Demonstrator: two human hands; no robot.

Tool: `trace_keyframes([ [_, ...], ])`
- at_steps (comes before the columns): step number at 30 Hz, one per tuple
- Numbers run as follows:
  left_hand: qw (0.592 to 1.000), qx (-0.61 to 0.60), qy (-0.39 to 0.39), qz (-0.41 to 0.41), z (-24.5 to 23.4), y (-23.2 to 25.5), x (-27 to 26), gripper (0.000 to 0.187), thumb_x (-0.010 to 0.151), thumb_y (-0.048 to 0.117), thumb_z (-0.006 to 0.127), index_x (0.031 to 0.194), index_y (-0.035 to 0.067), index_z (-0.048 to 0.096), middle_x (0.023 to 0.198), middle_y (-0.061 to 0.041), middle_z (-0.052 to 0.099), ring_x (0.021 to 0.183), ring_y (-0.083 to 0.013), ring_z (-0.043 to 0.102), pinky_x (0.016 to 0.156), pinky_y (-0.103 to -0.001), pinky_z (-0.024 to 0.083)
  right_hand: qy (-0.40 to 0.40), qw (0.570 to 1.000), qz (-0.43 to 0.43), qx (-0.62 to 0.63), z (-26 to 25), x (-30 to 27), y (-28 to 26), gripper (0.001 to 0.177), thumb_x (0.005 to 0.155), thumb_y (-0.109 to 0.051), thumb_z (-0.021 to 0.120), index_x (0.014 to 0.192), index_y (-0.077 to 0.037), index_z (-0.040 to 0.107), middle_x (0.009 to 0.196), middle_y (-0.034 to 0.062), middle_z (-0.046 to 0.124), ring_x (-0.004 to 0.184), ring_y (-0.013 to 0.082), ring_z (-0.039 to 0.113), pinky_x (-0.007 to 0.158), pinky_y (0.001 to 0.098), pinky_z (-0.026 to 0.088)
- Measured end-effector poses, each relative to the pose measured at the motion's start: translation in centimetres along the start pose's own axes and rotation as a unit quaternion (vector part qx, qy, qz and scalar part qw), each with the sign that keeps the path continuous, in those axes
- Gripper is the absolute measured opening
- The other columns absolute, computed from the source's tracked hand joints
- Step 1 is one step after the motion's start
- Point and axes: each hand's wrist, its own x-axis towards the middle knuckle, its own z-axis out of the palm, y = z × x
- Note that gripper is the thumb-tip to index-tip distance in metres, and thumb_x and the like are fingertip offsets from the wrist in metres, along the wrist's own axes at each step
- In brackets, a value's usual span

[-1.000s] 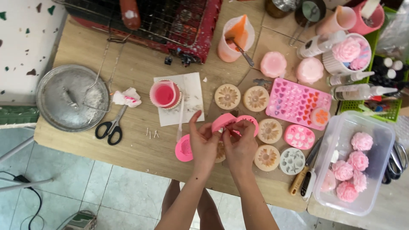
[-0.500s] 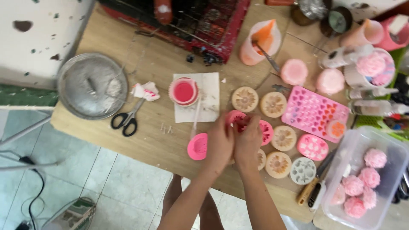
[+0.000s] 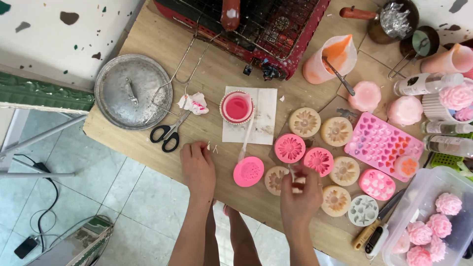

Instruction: Preparing and assembling decorative candles using wax, molds, and wicks.

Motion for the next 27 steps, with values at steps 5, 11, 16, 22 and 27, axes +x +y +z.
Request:
trace_keyframes([
  [5, 0.998, 0.037, -0.018, 0.05, 0.4, -0.7, -0.2, 0.009, 0.093, 0.002, 0.064, 0.101, -0.001, 0.06, 0.101, -0.017, 0.057, 0.099, -0.037, 0.056, 0.085, -0.048, 0.047, -0.016, 0.998, 0.044, 0.029, -0.1, -2.6, -0.1, 0.018, 0.086, 0.0, 0.071, 0.103, -0.003, 0.066, 0.091, 0.0093, 0.07, 0.072, 0.0169, 0.068, 0.057, 0.0293, 0.056],
  [11, 0.998, -0.038, 0.02, 0.041, -2.3, 1.9, -3.3, 0.015, 0.096, -0.005, 0.056, 0.111, -0.004, 0.059, 0.108, -0.017, 0.06, 0.099, -0.0369, 0.061, 0.086, -0.045, 0.049, -0.159, 0.96, 0.163, 0.165, 1.3, -4.5, -0.1, 0.03, 0.082, 0.001, 0.069, 0.111, -0.006, 0.069, 0.094, 0.0038, 0.074, 0.072, 0.011, 0.072, 0.052, 0.0252, 0.059],
  [16, 0.854, -0.46, -0.16, -0.183, -1.5, 6.3, -9.4, 0.021, 0.09, -0.007, 0.058, 0.108, 0.004, 0.052, 0.108, -0.012, 0.063, 0.081, -0.0133, 0.065, 0.06, -0.028, 0.057, -0.236, 0.805, 0.292, 0.459, 1.2, -5.2, 3.2, 0.028, 0.096, 0.001, 0.065, 0.123, 0.003, 0.074, 0.1, 0.0067, 0.073, 0.082, 0.0138, 0.066, 0.068, 0.0275, 0.055],
  [22, 0.926, -0.247, -0.264, 0.107, 2.9, 13.3, -8.6, 0.025, 0.093, -0.001, 0.063, 0.117, 0.002, 0.064, 0.112, -0.014, 0.066, 0.1, -0.0288, 0.065, 0.081, -0.039, 0.056, -0.022, 0.785, 0.376, 0.491, -3.9, -2.4, 9.4, 0.016, 0.094, -0.005, 0.063, 0.108, -0.002, 0.069, 0.098, 0.0057, 0.073, 0.08, 0.0145, 0.07, 0.06, 0.0298, 0.055],
  [27, 0.919, -0.04, -0.235, 0.313, 9.5, 16.6, -6.1, 0.037, 0.091, 0.014, 0.067, 0.124, -0.002, 0.063, 0.114, -0.017, 0.059, 0.11, -0.0362, 0.053, 0.09, -0.049, 0.048, 0.057, 0.862, 0.326, 0.384, -6.6, -0.5, 13.5, 0.016, 0.101, -0.009, 0.062, 0.112, -0.002, 0.072, 0.096, 0.0082, 0.071, 0.08, 0.0134, 0.067, 0.064, 0.0276, 0.056],
])
